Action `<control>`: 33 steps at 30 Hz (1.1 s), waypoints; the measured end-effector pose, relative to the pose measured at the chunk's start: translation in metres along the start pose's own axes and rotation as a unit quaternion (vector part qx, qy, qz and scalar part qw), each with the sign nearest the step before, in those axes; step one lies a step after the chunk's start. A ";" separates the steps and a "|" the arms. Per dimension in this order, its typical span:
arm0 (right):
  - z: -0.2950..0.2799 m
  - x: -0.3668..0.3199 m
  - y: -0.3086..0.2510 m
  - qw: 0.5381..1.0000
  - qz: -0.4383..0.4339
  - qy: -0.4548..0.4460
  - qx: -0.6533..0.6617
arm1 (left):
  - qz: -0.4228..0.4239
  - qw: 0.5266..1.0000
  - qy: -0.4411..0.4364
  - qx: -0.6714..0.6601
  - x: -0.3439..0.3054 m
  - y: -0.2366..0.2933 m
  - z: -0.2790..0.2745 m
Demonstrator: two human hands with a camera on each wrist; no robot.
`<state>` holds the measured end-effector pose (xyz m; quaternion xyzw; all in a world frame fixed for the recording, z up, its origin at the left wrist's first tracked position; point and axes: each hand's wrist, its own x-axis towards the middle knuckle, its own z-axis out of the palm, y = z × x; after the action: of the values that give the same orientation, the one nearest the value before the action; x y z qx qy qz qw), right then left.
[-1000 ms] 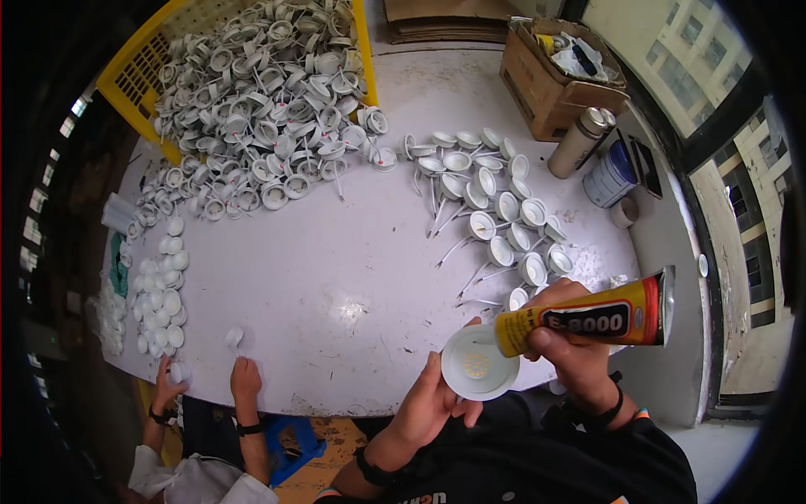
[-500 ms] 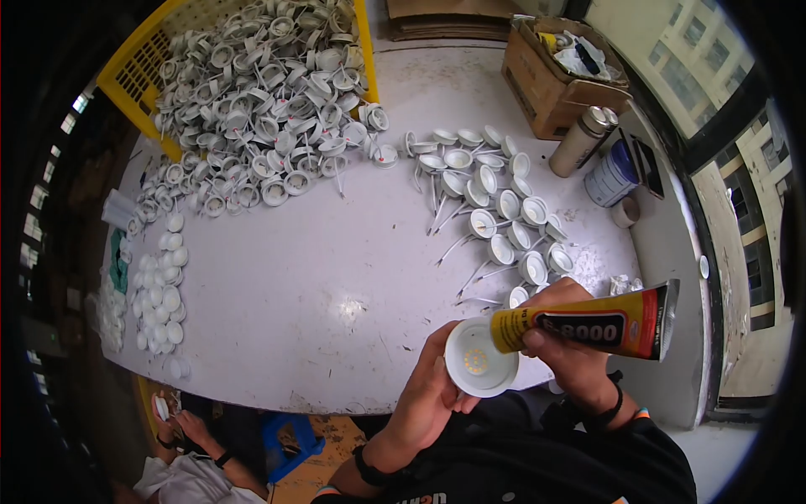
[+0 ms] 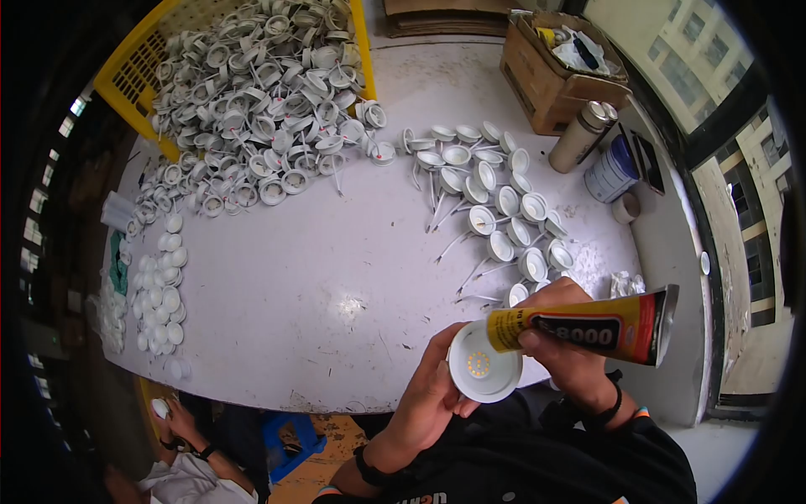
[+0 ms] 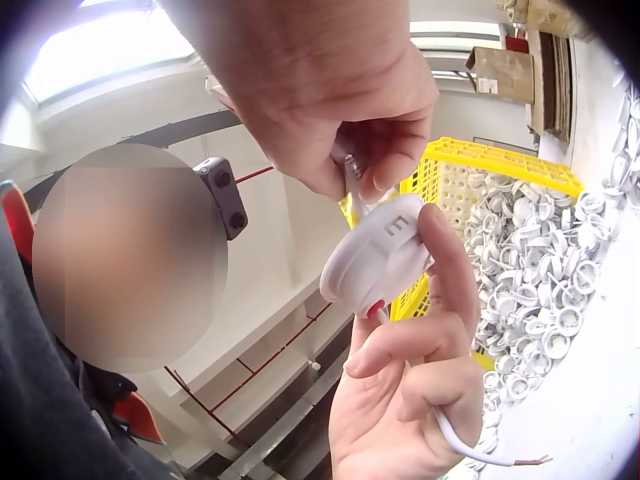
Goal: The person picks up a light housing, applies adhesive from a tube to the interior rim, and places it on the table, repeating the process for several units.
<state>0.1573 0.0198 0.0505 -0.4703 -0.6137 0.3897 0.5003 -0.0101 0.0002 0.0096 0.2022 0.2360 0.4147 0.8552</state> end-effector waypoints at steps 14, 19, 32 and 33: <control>-0.005 0.016 -0.034 0.972 -0.010 -0.076 -0.221 | -0.011 0.998 0.036 0.055 0.000 -0.002 -0.005; -0.013 0.011 -0.037 0.953 -0.042 -0.085 -0.289 | 0.059 0.998 0.021 0.017 -0.003 -0.004 -0.014; 0.001 0.004 -0.037 0.977 0.168 -0.113 0.064 | 0.027 0.999 0.022 -0.009 0.002 -0.014 -0.024; 0.004 0.003 -0.032 0.975 0.169 -0.089 0.109 | 0.027 0.999 0.023 -0.008 0.003 -0.013 -0.023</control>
<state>0.1467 0.0140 0.0809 -0.4732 -0.5212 0.5739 0.4184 -0.0132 -0.0013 -0.0166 0.1914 0.2470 0.4439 0.8398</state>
